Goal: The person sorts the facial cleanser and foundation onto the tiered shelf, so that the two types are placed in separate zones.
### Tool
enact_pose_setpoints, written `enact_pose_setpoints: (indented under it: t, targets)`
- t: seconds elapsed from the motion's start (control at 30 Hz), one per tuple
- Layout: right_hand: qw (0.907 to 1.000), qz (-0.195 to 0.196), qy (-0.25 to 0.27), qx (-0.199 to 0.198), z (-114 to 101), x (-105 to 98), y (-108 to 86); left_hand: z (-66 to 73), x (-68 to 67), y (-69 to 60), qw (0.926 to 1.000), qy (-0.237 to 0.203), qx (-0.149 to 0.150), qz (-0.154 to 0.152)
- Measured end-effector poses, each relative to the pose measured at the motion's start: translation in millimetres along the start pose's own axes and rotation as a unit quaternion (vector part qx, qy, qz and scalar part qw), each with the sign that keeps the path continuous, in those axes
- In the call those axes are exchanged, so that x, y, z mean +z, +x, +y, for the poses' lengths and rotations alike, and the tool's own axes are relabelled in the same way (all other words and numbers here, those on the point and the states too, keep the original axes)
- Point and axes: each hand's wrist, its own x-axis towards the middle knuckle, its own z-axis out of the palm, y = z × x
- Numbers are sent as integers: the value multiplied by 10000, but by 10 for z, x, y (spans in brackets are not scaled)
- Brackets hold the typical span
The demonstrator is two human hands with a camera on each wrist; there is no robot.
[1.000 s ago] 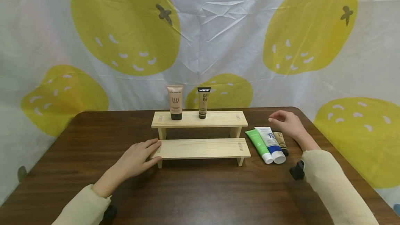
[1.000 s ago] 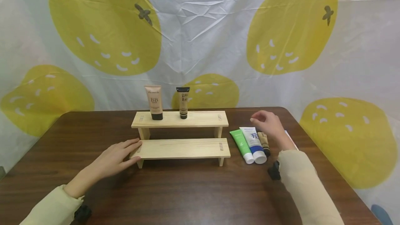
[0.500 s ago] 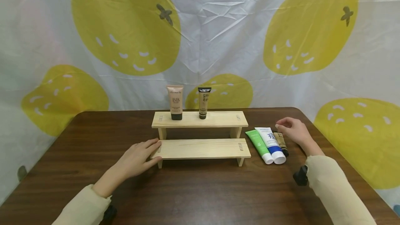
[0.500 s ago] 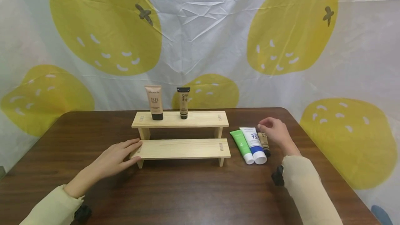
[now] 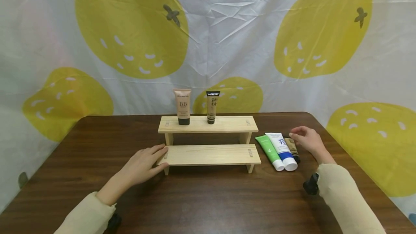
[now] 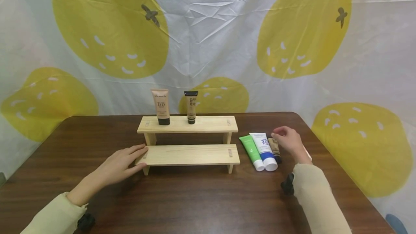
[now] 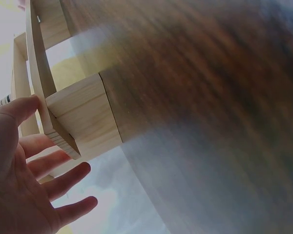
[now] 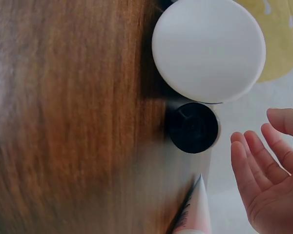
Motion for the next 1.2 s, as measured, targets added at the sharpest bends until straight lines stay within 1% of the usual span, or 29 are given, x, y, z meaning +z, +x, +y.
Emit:
enact_pose_setpoints:
  t: [0.1,0.2,0.27,0.43,0.5,0.63,0.8,1.0,1.2]
  targets:
    - [9997,-69,157,165,24,15,0,-4,3,-2,10000,-14,-25,7]
    - [9992,-180,310,194,7,16,-22,-7,5,-4,10000,12,-24,5]
    - [9981,-101,439,421,4,30,-19,-6,3,-3,10000,6,-21,11]
    - [9924,-183,819,904,4,44,-19,-2,0,-7,10000,13,29,83]
    - [9905,-303,912,980,9,44,-24,-3,3,-9,9999,28,50,106]
    - [9871,-350,1032,1174,18,63,-20,1,3,-8,9999,22,52,101]
    - [9864,-341,983,1269,40,102,-3,3,-1,-1,10000,-5,22,96]
    - [9899,-162,768,1180,99,156,31,0,2,-8,10000,28,16,85]
    - [9938,-121,281,1073,108,194,57,9,-11,-13,10000,43,12,69]
